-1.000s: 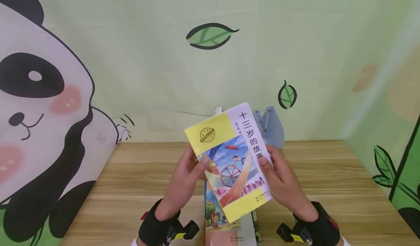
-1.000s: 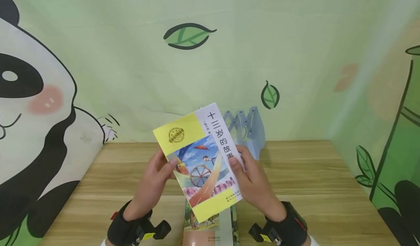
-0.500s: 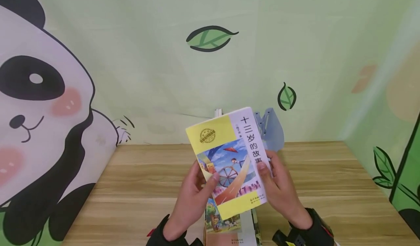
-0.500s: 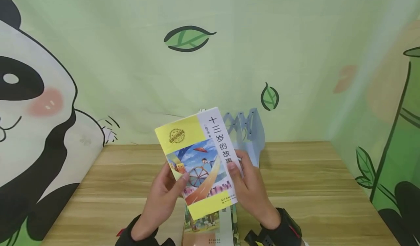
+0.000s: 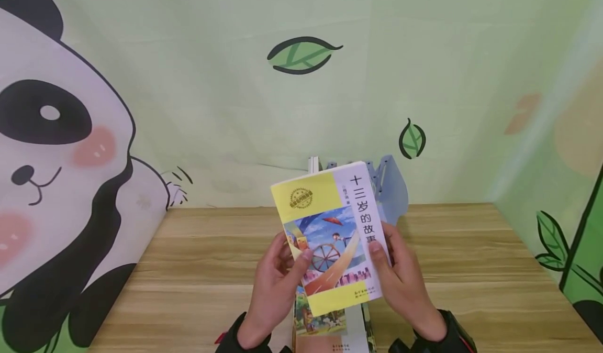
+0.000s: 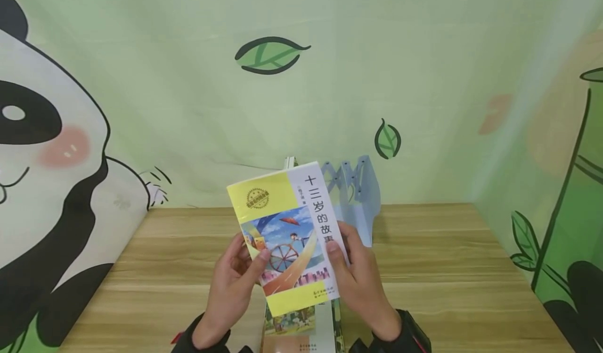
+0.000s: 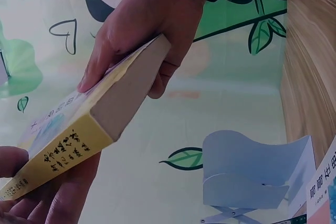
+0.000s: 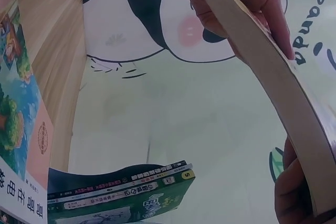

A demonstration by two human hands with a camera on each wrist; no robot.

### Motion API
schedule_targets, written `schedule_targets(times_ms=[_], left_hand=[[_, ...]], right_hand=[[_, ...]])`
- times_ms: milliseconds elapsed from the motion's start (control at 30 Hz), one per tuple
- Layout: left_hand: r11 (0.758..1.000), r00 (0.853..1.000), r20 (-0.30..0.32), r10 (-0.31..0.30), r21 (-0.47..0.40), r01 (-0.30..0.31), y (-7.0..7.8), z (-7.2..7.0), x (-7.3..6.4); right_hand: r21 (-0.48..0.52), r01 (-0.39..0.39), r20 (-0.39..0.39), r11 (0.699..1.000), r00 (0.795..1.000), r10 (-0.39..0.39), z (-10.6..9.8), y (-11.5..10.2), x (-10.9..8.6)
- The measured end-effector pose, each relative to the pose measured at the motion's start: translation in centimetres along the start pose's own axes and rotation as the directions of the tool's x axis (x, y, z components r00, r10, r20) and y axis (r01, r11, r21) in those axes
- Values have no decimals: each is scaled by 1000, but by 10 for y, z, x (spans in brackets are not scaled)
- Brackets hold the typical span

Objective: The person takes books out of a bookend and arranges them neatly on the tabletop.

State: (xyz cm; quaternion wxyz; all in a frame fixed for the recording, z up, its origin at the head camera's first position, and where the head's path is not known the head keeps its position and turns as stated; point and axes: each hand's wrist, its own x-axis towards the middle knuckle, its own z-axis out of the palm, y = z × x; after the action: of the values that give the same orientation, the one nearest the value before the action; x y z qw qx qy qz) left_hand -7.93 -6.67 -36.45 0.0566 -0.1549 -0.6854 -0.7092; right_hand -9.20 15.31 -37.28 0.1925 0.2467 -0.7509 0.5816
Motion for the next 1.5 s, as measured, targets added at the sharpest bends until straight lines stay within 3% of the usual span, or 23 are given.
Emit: schedule_targets(times_ms=[400, 667, 1033, 1233, 1500], left_hand=[[996, 1000, -11, 26, 91, -25, -4, -4, 3], [995, 996, -44, -80, 55, 82, -7, -5, 4], [994, 998, -41, -39, 103, 43, -15, -7, 5], [989, 999, -32, -11, 144, 16, -18, -9, 5], [985, 999, -12, -37, 166, 38, -20, -12, 6]], right_hand=[[-36, 25, 3, 999, 1000, -25, -2, 6, -4], [-37, -17, 8, 999, 1000, 17, -3, 10, -9], [-39, -110, -11, 993, 994, 110, -2, 16, -14], [-57, -98, -11, 994, 995, 98, -1, 18, -15], [-57, -102, 2, 993, 995, 102, -1, 20, -16]])
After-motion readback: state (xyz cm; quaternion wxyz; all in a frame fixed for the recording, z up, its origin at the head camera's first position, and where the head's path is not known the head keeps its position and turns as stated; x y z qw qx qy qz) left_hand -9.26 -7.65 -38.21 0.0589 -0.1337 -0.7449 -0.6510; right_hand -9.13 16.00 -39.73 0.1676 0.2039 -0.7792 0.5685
